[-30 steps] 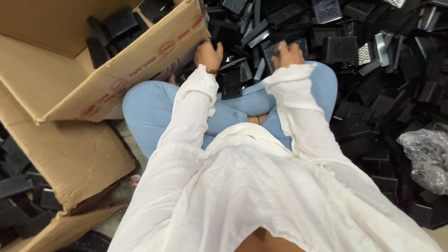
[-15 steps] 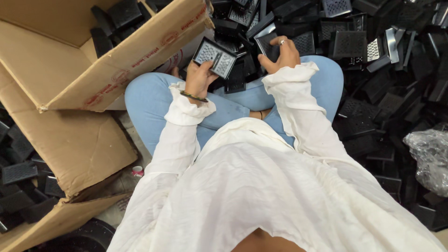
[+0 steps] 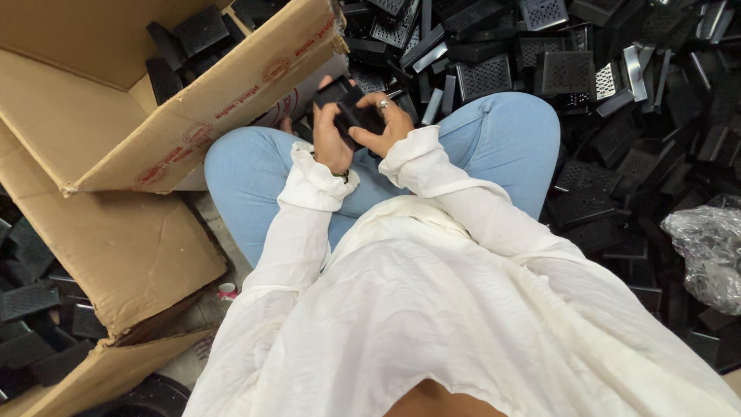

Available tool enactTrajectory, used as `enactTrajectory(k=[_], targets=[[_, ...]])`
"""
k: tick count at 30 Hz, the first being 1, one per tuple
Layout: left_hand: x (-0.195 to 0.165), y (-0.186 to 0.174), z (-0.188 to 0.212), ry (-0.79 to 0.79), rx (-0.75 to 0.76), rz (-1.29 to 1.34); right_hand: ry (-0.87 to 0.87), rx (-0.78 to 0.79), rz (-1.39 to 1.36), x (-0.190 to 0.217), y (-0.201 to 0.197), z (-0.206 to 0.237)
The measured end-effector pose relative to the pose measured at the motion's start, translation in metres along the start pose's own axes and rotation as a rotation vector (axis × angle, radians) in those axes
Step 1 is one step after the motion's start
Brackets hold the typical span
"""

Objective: The person sits on the floor and repeatedly picks up small black rectangular components from a pile, turns them over in their hands, and places them into a cardboard box. The person handles the components one at a time, inspecting them briefly before depositing them into the box.

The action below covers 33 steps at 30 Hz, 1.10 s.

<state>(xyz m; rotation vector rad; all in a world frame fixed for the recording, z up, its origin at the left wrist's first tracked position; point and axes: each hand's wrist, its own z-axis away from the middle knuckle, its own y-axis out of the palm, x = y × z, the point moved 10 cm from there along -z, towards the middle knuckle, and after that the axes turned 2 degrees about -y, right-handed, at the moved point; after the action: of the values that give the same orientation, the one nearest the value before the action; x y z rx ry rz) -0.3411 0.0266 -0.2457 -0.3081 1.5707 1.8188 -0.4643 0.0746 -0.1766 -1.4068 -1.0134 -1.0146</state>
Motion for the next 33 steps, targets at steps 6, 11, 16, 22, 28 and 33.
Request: enactTrajectory(k=[6,11,16,22,28,33], targets=[[-0.019,0.005,-0.015,0.076,0.001,0.024,0.041,-0.159,-0.354,-0.009,-0.010,-0.003],[-0.011,0.017,-0.002,0.063,0.013,-0.222,0.008,-0.111,-0.299,-0.001,0.000,-0.007],[-0.001,0.024,0.004,0.037,0.093,-0.195,0.057,-0.096,-0.318,-0.012,-0.001,-0.009],[0.020,0.003,0.003,-0.086,0.065,0.047,0.144,-0.028,-0.469,-0.035,0.005,-0.011],[0.024,-0.013,-0.001,-0.077,-0.001,0.105,0.123,0.014,-0.505,-0.041,0.003,-0.016],[0.019,-0.008,0.001,-0.040,0.018,0.029,0.100,0.006,-0.529,-0.047,0.012,-0.011]])
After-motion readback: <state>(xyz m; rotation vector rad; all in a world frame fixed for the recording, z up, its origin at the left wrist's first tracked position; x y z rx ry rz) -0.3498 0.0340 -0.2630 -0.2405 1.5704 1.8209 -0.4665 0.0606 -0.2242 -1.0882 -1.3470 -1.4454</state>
